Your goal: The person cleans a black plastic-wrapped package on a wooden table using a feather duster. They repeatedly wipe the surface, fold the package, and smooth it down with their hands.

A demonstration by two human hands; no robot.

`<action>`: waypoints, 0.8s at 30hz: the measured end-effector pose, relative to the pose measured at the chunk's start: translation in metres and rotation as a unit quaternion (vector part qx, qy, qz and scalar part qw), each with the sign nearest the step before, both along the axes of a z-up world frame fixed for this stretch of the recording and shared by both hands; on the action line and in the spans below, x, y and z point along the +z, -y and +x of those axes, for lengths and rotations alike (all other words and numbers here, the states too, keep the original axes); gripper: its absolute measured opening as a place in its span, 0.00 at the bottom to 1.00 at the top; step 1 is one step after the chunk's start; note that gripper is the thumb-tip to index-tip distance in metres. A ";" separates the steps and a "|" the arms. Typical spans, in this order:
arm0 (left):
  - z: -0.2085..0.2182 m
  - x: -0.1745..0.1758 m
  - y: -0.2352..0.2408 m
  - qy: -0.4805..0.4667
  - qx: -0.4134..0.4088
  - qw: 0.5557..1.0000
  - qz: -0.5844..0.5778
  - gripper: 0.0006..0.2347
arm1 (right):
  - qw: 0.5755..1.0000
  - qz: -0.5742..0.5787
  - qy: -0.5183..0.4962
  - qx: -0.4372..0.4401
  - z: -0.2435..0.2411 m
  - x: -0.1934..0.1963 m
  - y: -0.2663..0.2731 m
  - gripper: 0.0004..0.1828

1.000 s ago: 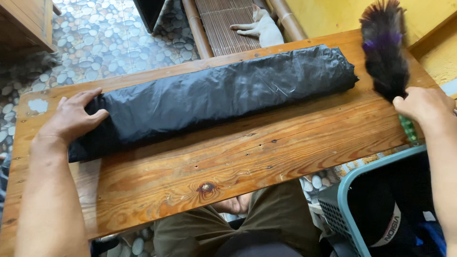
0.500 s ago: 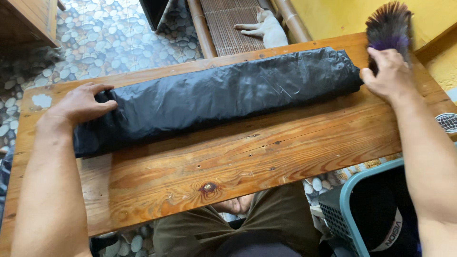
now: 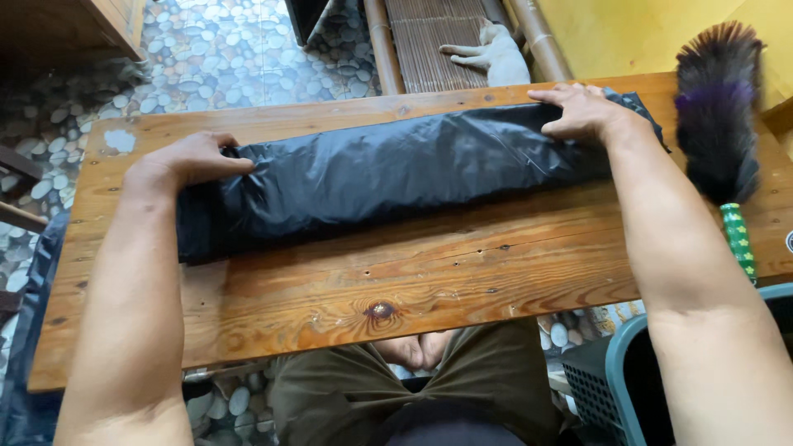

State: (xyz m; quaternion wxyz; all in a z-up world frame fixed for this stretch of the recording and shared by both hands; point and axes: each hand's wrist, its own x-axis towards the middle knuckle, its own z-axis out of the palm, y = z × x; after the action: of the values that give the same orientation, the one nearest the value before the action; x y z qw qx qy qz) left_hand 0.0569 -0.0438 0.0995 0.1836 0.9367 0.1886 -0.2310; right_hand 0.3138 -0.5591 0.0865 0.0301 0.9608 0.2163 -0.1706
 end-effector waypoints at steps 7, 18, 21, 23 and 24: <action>-0.004 0.013 0.011 -0.085 -0.007 0.996 0.008 0.23 | 0.996 -0.076 -0.038 -0.007 0.001 0.009 0.000 0.38; -0.022 0.033 0.019 -0.088 -0.041 0.994 0.043 0.19 | 0.991 -0.025 -0.127 -0.042 -0.005 0.006 0.024 0.38; -0.027 0.037 0.022 -0.073 -0.049 0.994 0.058 0.25 | 0.988 -0.048 -0.140 -0.048 -0.027 0.028 0.015 0.30; -0.030 0.038 0.019 -0.063 -0.061 0.995 0.057 0.25 | 0.986 -0.036 -0.156 -0.056 -0.035 0.034 0.016 0.19; -0.032 0.038 0.017 -0.052 -0.074 0.994 0.057 0.27 | 0.983 -0.023 -0.172 -0.065 -0.039 0.038 0.017 0.12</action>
State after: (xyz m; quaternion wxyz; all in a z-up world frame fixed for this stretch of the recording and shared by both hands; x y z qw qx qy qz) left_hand 0.0253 -0.0610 0.1376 0.1023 0.9437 0.1410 -0.2813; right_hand 0.2747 -0.5761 0.1243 0.0038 0.9281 0.1513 -0.3401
